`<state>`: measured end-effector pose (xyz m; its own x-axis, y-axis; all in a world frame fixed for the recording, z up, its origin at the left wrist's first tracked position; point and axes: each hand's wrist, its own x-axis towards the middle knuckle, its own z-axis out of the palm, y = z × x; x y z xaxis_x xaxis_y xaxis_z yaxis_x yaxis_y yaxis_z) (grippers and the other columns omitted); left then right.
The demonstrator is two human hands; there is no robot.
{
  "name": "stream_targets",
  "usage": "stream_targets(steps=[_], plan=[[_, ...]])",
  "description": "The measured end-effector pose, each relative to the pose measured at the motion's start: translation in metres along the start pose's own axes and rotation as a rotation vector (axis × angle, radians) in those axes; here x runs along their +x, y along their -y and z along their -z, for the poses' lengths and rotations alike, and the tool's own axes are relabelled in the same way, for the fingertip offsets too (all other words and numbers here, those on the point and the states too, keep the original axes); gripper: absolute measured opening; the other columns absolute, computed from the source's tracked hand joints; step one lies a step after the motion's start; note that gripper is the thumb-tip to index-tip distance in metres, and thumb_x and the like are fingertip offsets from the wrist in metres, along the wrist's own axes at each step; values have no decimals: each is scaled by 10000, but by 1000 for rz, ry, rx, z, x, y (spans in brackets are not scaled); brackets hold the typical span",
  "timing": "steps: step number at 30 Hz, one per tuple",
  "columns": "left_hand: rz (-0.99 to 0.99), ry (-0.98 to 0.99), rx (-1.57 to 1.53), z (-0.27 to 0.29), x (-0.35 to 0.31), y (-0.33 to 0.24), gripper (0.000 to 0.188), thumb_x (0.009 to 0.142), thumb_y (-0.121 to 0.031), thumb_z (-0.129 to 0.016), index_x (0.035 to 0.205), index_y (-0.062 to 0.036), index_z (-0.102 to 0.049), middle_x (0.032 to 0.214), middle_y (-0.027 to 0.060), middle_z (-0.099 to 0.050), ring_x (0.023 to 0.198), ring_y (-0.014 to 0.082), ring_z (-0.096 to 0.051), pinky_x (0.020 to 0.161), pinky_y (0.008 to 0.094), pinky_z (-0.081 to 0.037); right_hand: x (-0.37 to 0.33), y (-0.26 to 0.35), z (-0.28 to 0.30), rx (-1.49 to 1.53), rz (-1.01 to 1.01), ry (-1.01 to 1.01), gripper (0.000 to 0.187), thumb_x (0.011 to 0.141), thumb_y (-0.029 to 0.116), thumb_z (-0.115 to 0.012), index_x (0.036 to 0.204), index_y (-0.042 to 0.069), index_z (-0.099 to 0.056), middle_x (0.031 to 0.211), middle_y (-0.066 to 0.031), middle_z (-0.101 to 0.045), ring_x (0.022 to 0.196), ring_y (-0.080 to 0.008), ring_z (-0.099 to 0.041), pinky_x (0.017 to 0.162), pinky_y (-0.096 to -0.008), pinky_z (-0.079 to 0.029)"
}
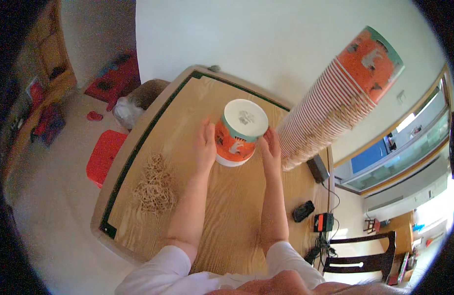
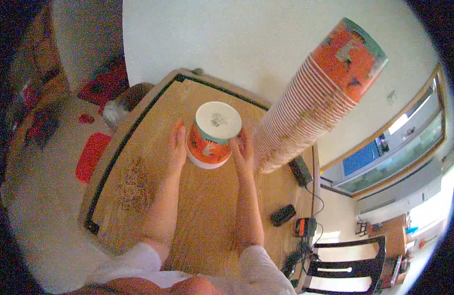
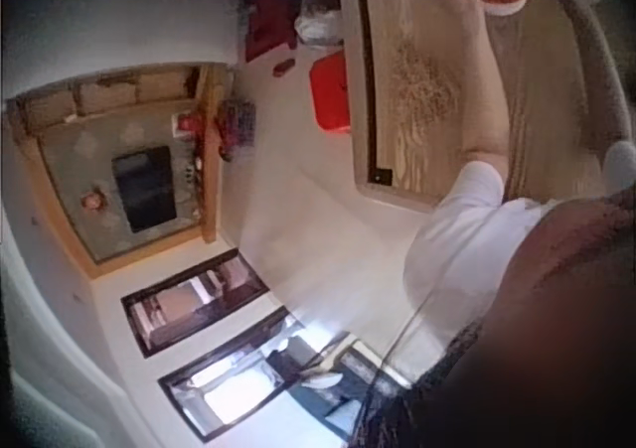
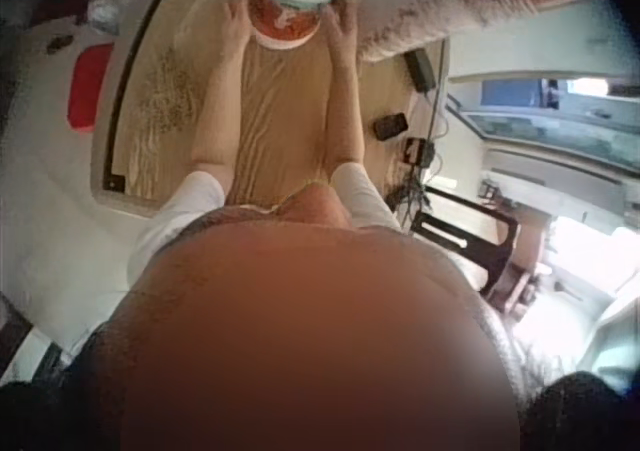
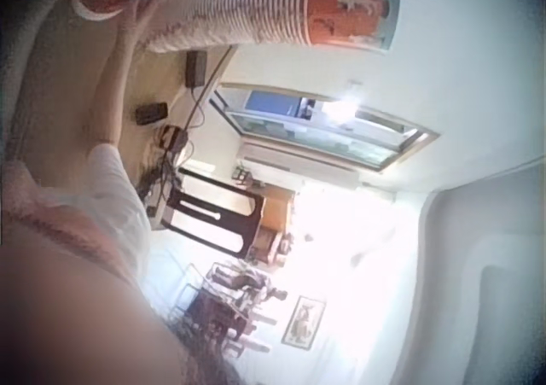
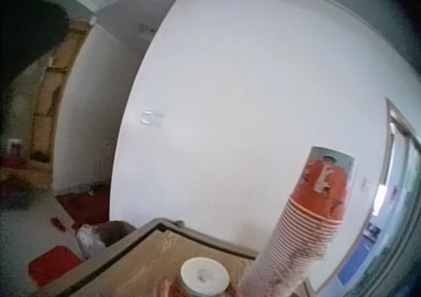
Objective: The person is putting rubber bands around a stack of disposable cups.
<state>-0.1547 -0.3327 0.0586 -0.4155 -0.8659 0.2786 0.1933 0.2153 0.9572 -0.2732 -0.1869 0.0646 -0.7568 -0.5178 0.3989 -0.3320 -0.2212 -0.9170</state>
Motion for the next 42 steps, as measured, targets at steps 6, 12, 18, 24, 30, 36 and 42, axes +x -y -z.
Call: stream_targets(steps=[6,12,18,24,30,36,42], plan=[[-4,200,17,-7,16,-20,409,964,-278,-372,1261,-8,-456,1228,186,-514,1175,316,-466,997,372,-342,16,20,-9,-127,0,122,667,844,110,-615,1381,-32,-244,1415,-184,-307,1313,-275,-293,1080,-383,-233],[-175,223,-12,-9,19,-35,440,961,-272,-382,1303,4,-400,1316,189,-440,1229,305,-409,1026,369,-303,21,34,-6,-226,81,47,728,802,66,-652,1403,28,-245,1427,-139,-318,1311,-253,-311,1044,-382,-292],[-138,231,-11,-11,15,-36,480,960,-270,-390,1330,33,-349,1346,206,-404,1250,317,-387,1036,370,-297,17,35,-6,-238,165,61,722,792,34,-646,1397,24,-253,1409,-142,-340,1290,-250,-340,1040,-394,-307],[-102,197,-99,-2,4,-56,531,948,-256,-415,1357,53,-277,1378,225,-350,1278,313,-356,1048,370,-285,10,44,-16,-168,209,12,768,785,38,-646,1408,14,-199,1434,-150,-275,1317,-265,-283,1071,-396,-250],[-548,246,-261,20,-8,-119,562,910,-250,-453,1371,25,-285,1402,201,-322,1324,315,-280,1058,406,-251,-16,98,-24,-189,431,-170,1251,582,407,-824,1428,36,18,1480,-158,-117,1352,-291,-183,1096,-425,-168],[-519,175,-73,39,-26,-119,504,920,-241,-436,1344,17,-349,1270,175,-442,1155,311,-422,1005,405,-299,-48,132,-20,-212,527,-54,1318,481,523,-828,1439,66,-47,1477,-192,-127,1348,-330,-193,1085,-457,-185],[-43,255,137,85,-44,-154,445,974,-315,-328,1226,20,-477,1121,187,-562,1020,266,-555,875,341,-414,-85,193,-14,-655,610,357,607,568,148,-715,1158,240,-606,1389,-185,-366,1294,-427,-298,1045,-477,-275]])
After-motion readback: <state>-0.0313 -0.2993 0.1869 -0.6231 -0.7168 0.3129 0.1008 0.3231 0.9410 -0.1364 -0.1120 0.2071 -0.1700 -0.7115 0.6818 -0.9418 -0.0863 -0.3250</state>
